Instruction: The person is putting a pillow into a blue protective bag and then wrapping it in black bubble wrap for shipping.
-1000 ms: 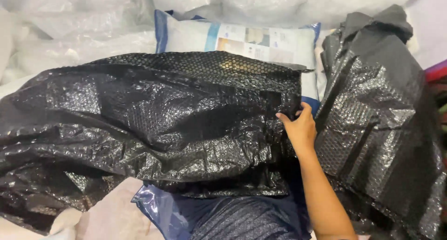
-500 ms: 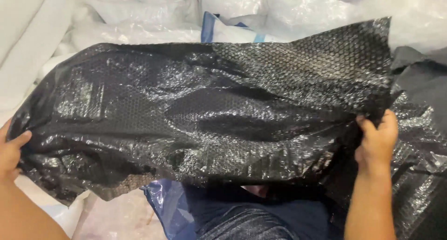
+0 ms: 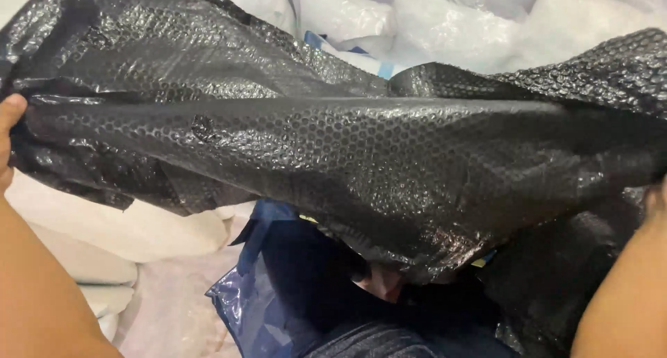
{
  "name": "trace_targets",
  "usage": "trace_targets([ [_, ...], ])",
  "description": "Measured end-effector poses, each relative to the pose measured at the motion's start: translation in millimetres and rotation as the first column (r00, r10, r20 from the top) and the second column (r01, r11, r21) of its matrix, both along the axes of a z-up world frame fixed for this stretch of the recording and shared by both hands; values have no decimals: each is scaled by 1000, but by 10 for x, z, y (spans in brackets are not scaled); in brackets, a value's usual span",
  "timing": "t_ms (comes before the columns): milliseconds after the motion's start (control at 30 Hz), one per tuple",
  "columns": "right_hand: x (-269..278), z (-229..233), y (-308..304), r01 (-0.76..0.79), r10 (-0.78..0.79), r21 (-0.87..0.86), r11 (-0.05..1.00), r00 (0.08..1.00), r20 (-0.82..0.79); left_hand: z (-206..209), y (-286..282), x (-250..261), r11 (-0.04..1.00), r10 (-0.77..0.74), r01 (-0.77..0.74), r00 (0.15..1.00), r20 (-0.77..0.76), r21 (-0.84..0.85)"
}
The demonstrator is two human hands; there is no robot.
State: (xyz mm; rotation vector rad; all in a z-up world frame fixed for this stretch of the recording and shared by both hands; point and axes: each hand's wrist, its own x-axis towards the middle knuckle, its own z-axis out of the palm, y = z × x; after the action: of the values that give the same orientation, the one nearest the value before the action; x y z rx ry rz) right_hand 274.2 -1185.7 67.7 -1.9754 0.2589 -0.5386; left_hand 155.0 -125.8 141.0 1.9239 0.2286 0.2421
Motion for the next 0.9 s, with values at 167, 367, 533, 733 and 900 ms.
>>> trace_targets([
  [167,-19,109,340,179,-149,-646,742,984,102,-733,273,456,933,210,-242,967,143,266],
  [367,218,147,759,-45,43,-48,998,998,-35,-551,-353,494,995,-18,-3,979,204,101],
  [533,37,221,742,-365,370,196,910,929,12,-1011,466,520,951,209,-220,975,74,216],
  [733,-170,412,1147,-428,426,19,904,903,48,-606,-986,433,736,223,-411,898,380,538],
  [900,-388,691,1797,-320,330,170,932,943,-31,47,-3772,-28,607,-202,-237,877,435,759],
])
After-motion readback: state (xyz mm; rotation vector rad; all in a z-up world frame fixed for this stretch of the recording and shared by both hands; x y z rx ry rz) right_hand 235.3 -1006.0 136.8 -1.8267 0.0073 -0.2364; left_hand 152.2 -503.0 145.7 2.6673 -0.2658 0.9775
